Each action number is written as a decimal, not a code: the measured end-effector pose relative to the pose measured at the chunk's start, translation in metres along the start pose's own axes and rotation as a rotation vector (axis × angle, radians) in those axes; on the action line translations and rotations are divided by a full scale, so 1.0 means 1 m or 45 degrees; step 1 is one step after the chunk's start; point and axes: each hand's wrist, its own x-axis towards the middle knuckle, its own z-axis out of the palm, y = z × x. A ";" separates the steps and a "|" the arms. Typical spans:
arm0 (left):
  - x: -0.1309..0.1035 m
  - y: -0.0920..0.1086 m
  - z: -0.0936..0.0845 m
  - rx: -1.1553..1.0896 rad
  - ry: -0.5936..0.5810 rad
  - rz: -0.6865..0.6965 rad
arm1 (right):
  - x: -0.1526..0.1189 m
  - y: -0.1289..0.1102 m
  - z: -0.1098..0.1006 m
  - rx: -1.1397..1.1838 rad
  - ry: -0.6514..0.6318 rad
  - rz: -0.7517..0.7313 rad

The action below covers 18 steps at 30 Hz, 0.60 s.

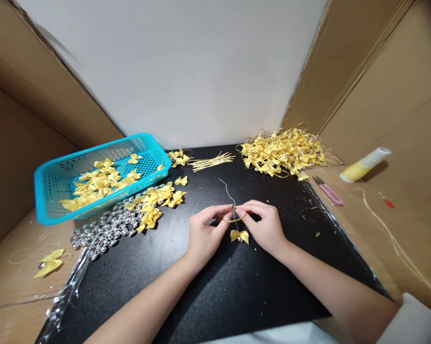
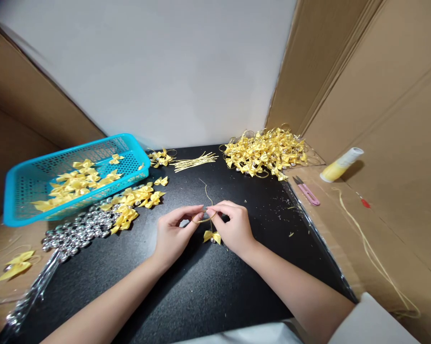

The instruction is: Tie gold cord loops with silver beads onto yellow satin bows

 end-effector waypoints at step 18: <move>0.002 0.002 0.000 0.094 -0.108 -0.078 | 0.001 0.001 -0.001 -0.073 -0.029 0.062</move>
